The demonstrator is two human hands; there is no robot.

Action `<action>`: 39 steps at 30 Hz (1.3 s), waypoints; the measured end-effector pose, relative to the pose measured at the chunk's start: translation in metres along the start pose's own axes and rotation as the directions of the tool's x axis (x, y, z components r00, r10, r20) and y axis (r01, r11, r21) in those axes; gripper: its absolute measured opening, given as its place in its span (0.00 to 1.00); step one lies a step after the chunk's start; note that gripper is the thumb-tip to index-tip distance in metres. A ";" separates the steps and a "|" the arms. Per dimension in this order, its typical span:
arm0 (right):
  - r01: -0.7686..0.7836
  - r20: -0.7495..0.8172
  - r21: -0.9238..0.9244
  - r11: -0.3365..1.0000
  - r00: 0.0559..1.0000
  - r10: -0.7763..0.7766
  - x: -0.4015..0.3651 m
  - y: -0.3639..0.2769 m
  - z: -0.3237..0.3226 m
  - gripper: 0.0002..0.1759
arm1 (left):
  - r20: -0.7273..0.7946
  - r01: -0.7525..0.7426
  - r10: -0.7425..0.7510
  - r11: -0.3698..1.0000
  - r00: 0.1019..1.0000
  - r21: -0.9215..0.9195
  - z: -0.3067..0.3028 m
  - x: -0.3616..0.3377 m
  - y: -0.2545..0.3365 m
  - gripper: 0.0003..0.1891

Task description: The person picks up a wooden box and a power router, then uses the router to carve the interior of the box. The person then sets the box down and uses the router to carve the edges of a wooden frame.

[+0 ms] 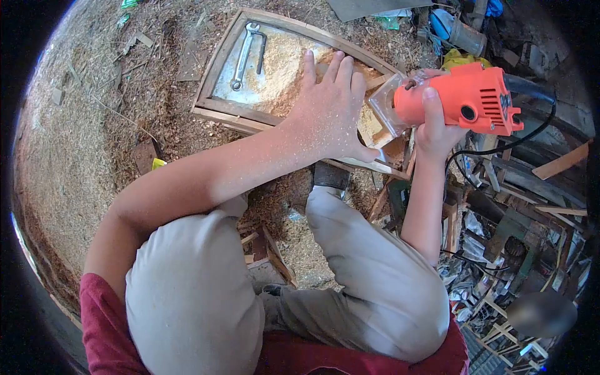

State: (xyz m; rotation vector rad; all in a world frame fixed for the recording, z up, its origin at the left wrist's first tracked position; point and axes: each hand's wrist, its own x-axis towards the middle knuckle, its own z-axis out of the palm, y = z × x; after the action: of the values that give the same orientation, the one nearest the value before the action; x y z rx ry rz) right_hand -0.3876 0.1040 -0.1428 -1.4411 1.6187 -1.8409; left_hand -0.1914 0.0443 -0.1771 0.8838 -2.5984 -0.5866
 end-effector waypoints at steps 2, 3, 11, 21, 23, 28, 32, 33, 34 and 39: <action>0.016 0.006 -0.011 1.000 1.000 -0.016 0.000 0.000 -0.001 0.30 | 0.005 0.002 -0.002 1.000 1.000 0.005 0.000 0.001 0.000 0.63; 0.033 0.015 -0.037 0.999 0.999 -0.032 -0.001 -0.001 -0.002 0.30 | 0.010 0.002 -0.002 1.000 1.000 0.016 0.001 0.001 0.000 0.63; 0.024 0.018 -0.027 0.999 1.000 -0.024 -0.006 -0.002 -0.005 0.27 | 0.034 0.006 -0.007 0.998 0.999 0.057 0.000 0.001 0.001 0.65; -0.011 0.004 -0.047 0.999 1.000 0.012 -0.012 -0.007 -0.006 0.30 | 0.028 0.005 -0.007 0.998 1.000 0.058 -0.001 0.000 0.001 0.66; -0.031 0.000 -0.019 0.999 1.000 0.031 -0.014 -0.007 -0.005 0.31 | 0.023 0.008 -0.009 0.998 1.000 0.067 0.001 0.000 0.000 0.66; -0.051 0.005 0.005 0.999 0.999 0.051 -0.017 -0.006 -0.008 0.34 | 0.047 0.006 -0.011 0.994 0.999 0.105 0.001 0.000 0.001 0.69; -0.053 0.006 0.005 0.999 0.999 0.053 -0.017 -0.008 -0.007 0.34 | 0.038 0.003 -0.007 0.996 0.999 0.092 0.001 0.000 0.000 0.69; -0.054 0.003 0.009 0.998 0.999 0.054 -0.018 -0.010 -0.005 0.35 | 0.042 0.003 -0.007 0.996 0.999 0.092 0.000 0.000 0.000 0.70; -0.056 -0.001 0.013 0.998 0.998 0.056 -0.018 -0.011 -0.004 0.35 | 0.045 0.003 -0.007 0.996 0.999 0.093 0.000 0.000 0.001 0.70; -0.084 -0.021 0.011 0.996 0.996 0.084 -0.021 -0.012 -0.005 0.36 | 0.083 0.009 -0.017 0.996 0.996 0.090 -0.003 0.001 0.001 0.70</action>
State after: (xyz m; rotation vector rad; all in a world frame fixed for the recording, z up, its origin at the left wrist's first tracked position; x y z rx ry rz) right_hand -0.3775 0.1263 -0.1422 -1.3326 1.6513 -1.8216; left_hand -0.1910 0.0437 -0.1735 0.9233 -2.7148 -0.5239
